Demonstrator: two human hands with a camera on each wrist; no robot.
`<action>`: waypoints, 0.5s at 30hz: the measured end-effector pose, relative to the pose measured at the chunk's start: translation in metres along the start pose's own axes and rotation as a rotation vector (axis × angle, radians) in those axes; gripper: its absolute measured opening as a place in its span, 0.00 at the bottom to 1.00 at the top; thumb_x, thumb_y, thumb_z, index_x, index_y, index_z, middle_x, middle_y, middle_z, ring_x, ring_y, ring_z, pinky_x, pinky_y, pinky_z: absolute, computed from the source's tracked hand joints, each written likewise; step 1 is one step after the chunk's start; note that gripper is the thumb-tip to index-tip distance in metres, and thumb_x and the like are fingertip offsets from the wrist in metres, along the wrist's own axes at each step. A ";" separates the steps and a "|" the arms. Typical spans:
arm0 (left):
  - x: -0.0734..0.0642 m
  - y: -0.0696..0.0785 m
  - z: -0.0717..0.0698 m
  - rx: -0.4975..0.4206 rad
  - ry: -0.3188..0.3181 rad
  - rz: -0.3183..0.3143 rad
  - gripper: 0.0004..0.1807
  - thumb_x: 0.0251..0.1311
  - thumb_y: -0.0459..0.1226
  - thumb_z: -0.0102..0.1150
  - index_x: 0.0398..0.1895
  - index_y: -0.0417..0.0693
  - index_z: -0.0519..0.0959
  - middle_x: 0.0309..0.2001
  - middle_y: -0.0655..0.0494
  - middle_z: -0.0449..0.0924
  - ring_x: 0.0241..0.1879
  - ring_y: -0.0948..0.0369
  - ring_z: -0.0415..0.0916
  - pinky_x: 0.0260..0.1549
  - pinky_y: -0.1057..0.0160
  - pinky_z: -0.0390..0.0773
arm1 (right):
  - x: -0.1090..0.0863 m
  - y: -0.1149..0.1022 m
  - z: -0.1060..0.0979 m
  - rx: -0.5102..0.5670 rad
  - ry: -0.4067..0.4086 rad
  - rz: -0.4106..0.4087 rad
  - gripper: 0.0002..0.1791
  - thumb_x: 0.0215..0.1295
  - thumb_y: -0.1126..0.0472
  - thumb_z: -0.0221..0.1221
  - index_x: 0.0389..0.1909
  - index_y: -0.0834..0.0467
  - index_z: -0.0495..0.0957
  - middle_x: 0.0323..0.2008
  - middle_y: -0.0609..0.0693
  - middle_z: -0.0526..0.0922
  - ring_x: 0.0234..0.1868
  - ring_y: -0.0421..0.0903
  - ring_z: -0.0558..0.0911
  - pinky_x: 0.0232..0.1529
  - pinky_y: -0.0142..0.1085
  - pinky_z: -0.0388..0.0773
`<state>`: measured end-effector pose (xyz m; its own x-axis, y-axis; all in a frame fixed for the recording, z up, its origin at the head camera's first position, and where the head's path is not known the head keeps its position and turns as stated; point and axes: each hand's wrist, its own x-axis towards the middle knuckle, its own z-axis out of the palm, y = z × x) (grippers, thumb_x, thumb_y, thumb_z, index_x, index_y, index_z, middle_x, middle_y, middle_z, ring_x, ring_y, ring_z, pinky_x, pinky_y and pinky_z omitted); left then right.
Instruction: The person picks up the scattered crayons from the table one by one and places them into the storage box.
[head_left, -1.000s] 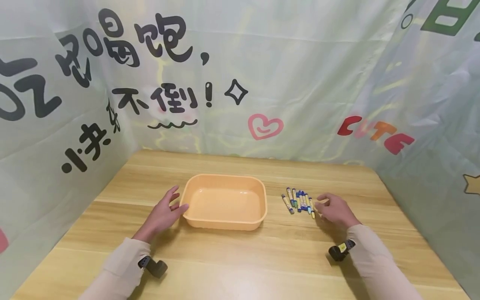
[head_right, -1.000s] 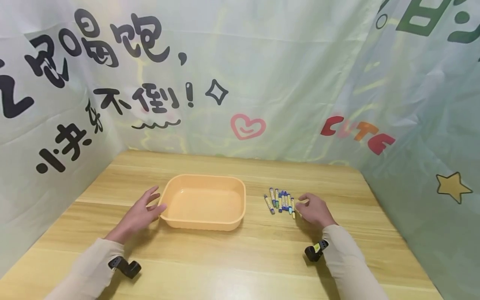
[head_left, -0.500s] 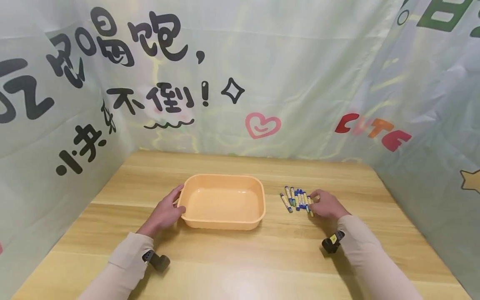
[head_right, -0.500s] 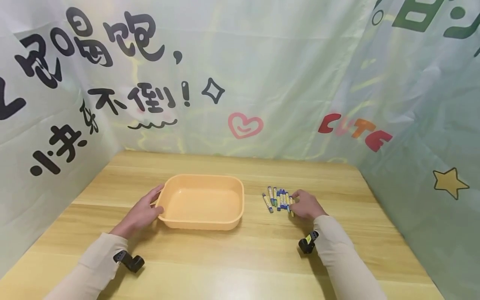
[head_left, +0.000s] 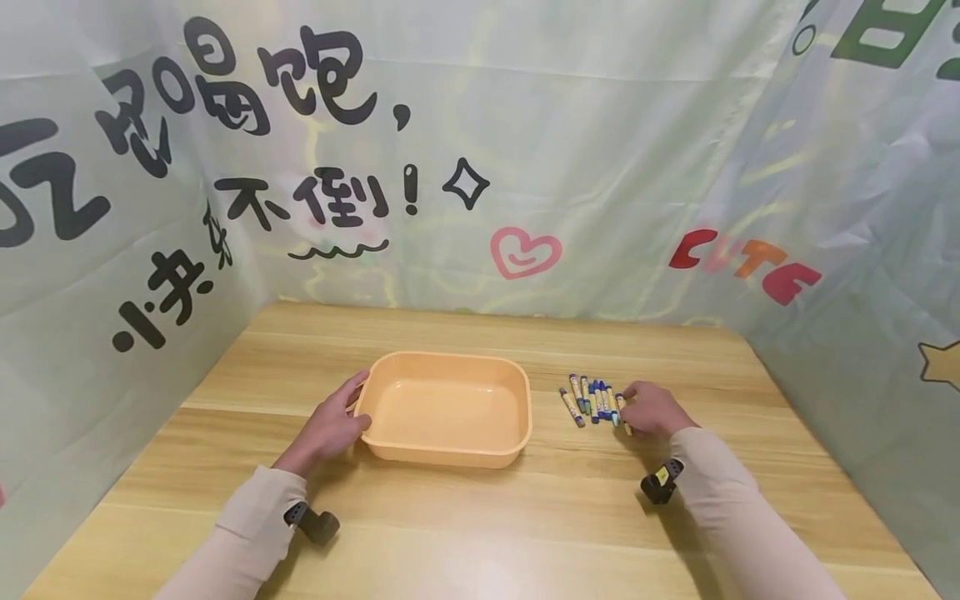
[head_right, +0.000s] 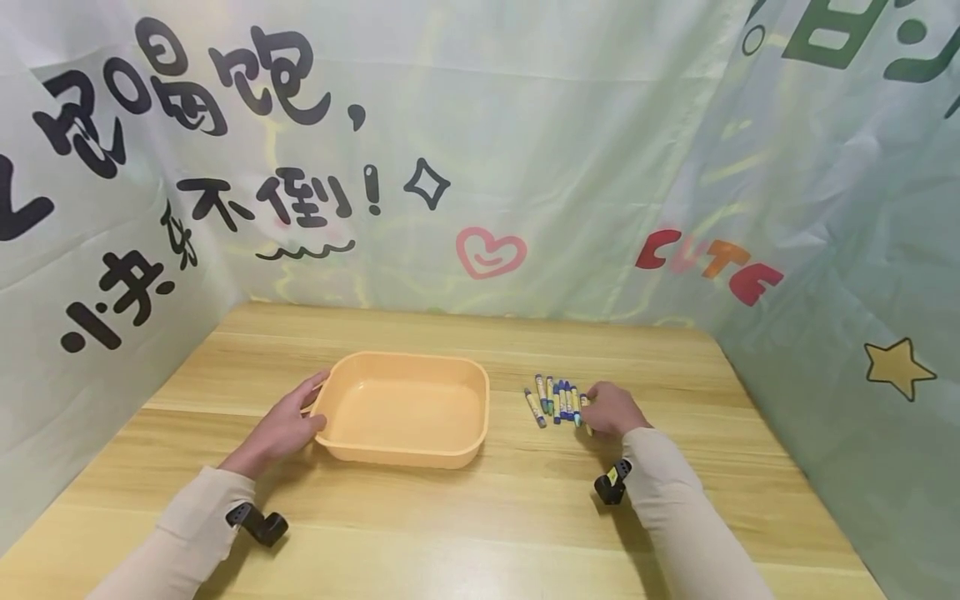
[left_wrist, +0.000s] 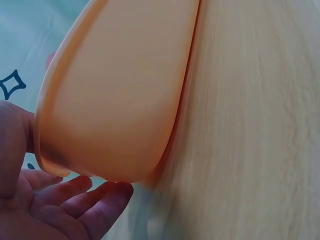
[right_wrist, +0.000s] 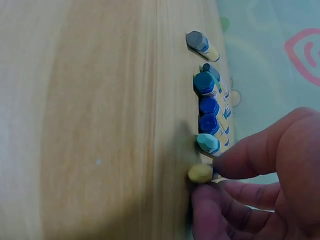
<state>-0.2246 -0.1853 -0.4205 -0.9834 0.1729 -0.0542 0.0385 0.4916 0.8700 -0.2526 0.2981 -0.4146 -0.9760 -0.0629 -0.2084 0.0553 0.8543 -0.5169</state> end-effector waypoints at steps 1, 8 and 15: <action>0.000 0.000 0.000 -0.004 0.000 0.000 0.44 0.54 0.26 0.49 0.76 0.41 0.47 0.71 0.33 0.55 0.61 0.36 0.66 0.52 0.50 0.74 | 0.000 -0.001 -0.001 -0.022 0.004 -0.004 0.30 0.50 0.67 0.52 0.57 0.78 0.67 0.26 0.56 0.80 0.16 0.42 0.71 0.24 0.38 0.72; 0.002 0.000 0.001 -0.035 0.000 -0.014 0.44 0.53 0.25 0.50 0.76 0.40 0.47 0.71 0.34 0.55 0.64 0.39 0.63 0.52 0.51 0.74 | -0.002 -0.005 -0.002 -0.102 0.033 0.004 0.27 0.53 0.67 0.53 0.54 0.79 0.70 0.48 0.73 0.77 0.25 0.48 0.76 0.30 0.41 0.75; 0.005 0.001 -0.001 -0.031 -0.010 -0.028 0.44 0.56 0.27 0.48 0.77 0.42 0.45 0.73 0.36 0.53 0.66 0.39 0.59 0.57 0.47 0.68 | 0.000 -0.001 -0.002 -0.084 0.030 -0.010 0.26 0.57 0.66 0.52 0.54 0.81 0.68 0.37 0.66 0.80 0.25 0.48 0.76 0.33 0.42 0.76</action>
<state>-0.2300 -0.1852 -0.4194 -0.9823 0.1674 -0.0837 0.0048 0.4694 0.8830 -0.2528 0.2980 -0.4119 -0.9823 -0.0569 -0.1783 0.0294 0.8939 -0.4472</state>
